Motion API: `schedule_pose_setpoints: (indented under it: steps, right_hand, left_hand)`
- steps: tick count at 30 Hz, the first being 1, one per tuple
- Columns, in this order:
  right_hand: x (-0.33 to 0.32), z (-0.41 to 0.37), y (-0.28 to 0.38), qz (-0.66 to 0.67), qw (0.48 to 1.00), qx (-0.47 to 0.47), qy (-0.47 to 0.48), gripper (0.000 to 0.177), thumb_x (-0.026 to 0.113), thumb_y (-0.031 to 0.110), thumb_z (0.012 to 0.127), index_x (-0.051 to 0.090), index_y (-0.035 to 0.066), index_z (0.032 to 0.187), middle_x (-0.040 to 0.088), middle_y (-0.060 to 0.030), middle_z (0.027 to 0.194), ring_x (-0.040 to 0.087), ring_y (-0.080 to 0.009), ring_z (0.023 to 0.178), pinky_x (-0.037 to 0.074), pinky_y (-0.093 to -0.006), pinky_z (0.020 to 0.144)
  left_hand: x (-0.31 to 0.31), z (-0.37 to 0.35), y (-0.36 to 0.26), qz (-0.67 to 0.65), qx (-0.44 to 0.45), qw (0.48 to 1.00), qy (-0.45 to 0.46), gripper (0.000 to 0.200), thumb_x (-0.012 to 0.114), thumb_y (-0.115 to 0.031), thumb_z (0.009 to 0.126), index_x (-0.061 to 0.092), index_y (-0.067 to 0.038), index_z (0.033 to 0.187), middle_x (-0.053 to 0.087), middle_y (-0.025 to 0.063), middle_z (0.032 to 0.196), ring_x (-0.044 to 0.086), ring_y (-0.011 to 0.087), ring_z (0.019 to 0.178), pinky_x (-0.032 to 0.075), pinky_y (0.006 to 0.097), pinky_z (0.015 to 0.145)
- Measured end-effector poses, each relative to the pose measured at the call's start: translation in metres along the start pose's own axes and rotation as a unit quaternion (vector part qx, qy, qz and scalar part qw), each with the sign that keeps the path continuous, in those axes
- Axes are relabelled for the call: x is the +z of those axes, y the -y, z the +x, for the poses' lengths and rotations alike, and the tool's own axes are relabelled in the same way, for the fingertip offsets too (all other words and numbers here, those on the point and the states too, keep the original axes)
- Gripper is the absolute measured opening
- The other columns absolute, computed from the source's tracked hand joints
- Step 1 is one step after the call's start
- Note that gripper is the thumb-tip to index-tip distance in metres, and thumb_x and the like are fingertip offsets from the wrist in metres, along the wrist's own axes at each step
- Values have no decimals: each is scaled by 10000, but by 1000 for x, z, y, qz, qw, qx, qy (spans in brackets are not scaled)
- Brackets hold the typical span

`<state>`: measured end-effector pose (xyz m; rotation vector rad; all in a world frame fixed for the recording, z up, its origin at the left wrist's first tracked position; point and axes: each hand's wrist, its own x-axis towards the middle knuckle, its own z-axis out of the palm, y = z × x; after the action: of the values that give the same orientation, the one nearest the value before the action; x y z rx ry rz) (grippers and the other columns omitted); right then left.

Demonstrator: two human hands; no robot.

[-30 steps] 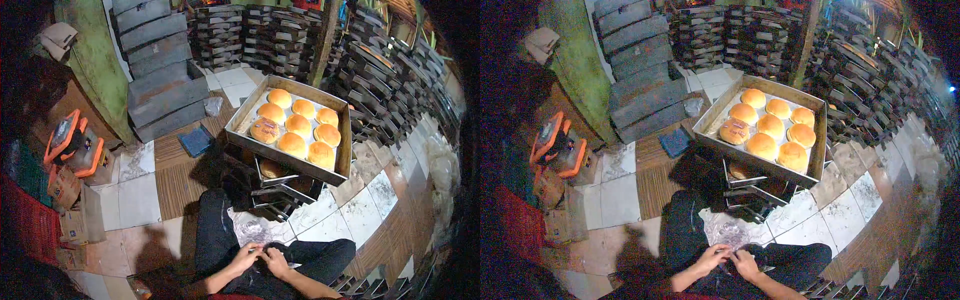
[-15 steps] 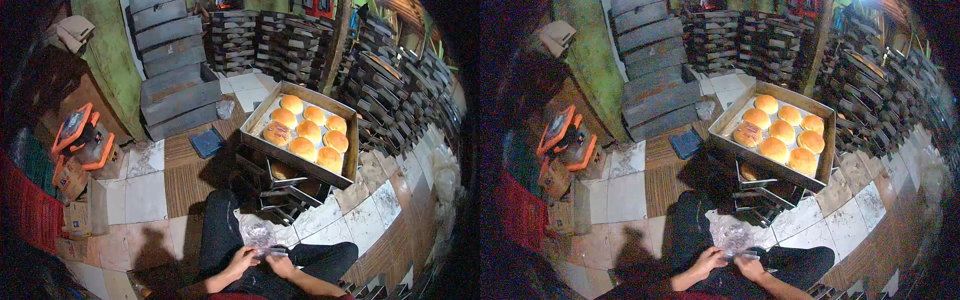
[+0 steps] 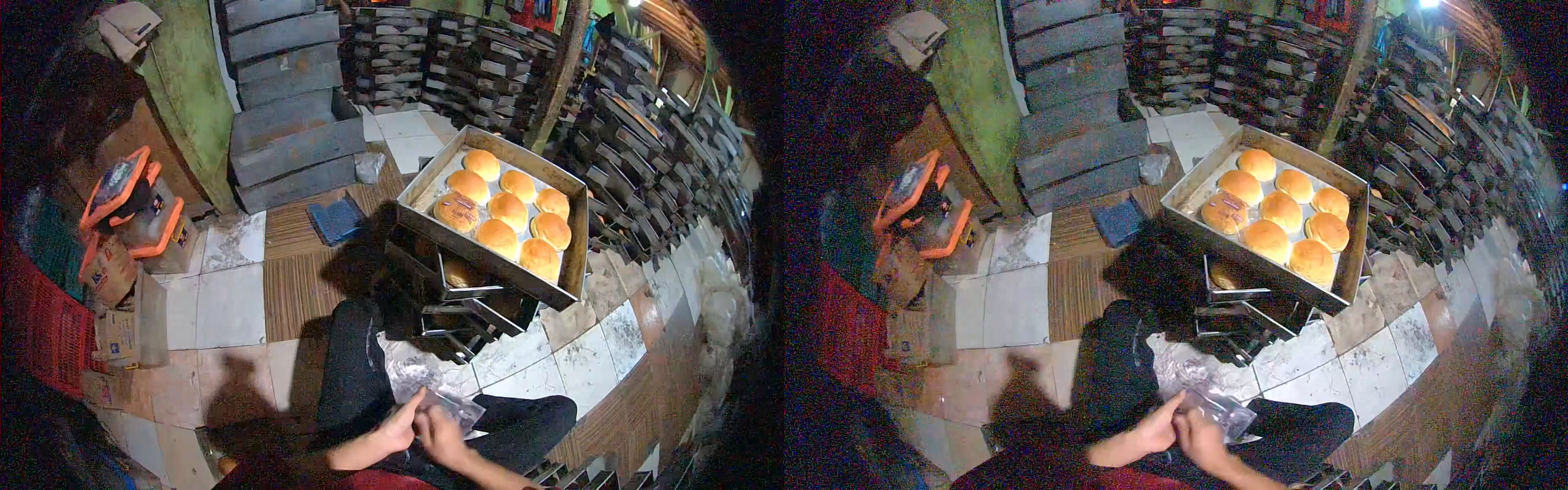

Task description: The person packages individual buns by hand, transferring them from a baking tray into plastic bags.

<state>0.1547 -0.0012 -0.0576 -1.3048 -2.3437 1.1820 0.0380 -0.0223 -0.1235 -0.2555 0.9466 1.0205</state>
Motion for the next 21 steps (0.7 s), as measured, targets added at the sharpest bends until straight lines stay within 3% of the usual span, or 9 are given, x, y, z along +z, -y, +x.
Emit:
schedule_pose_setpoints:
  steps: [1,5,7,9,11,13,16,18,21]
  right_hand:
    - [17,1,1,64,975,-187,-99,195,542,42,782,479,-17,957,537,-262,891,532,-428,791,447,-426,682]
    - [-49,-4,20,126,982,-72,-122,187,605,74,752,547,-51,877,611,-164,870,595,-228,828,458,-341,722]
    - [-81,24,31,18,940,-137,-314,660,720,186,686,391,-52,1207,489,-198,1131,484,-318,1042,363,-383,921]
    - [-106,56,43,155,939,-133,-275,883,781,261,619,286,-59,1277,391,-195,1246,371,-307,1174,280,-387,996]
    - [-129,71,49,281,956,-45,-71,723,721,249,712,332,-20,1258,460,-141,1182,459,-234,1065,364,-341,921]
    - [-134,78,52,438,893,65,78,554,644,230,799,372,24,1236,513,-88,1099,499,-149,964,428,-283,816]
    - [-136,92,60,521,835,123,126,444,638,234,805,457,28,1155,563,-62,983,530,-129,874,446,-270,745]
    - [-141,96,70,447,875,169,68,198,604,226,833,596,30,856,593,-6,722,540,-91,645,440,-244,584]
    - [-149,112,58,380,922,47,-57,185,558,174,863,603,-5,874,599,-26,738,549,-96,693,438,-240,635]
  left_hand:
    - [16,-15,-12,25,20,999,-18,363,591,-290,820,499,-56,1081,560,108,937,539,222,816,436,370,721]
    - [54,-57,-61,34,309,950,-9,138,546,-141,856,559,-32,941,586,25,832,563,98,688,475,244,614]
    - [55,-70,-92,119,337,928,105,150,549,-163,862,580,-25,912,595,21,846,555,92,738,447,222,670]
    - [61,-85,-107,181,334,912,157,153,553,-167,862,590,-21,891,598,22,845,555,94,756,440,223,678]
    - [62,-88,-115,431,439,778,126,145,576,-160,848,602,-18,838,603,27,795,550,93,719,443,233,662]
    - [56,-89,-123,407,438,780,184,125,594,-144,834,605,-20,815,597,24,758,541,88,689,441,231,640]
    - [41,-78,-130,330,461,773,285,90,636,-99,796,604,-16,807,580,14,682,512,76,617,430,224,583]
    - [40,-82,-137,270,440,837,182,105,632,-119,803,596,-25,834,578,4,717,498,64,643,418,212,596]
    - [29,-87,-145,271,393,875,81,116,576,-148,849,587,-37,877,574,-2,766,488,62,691,405,202,636]
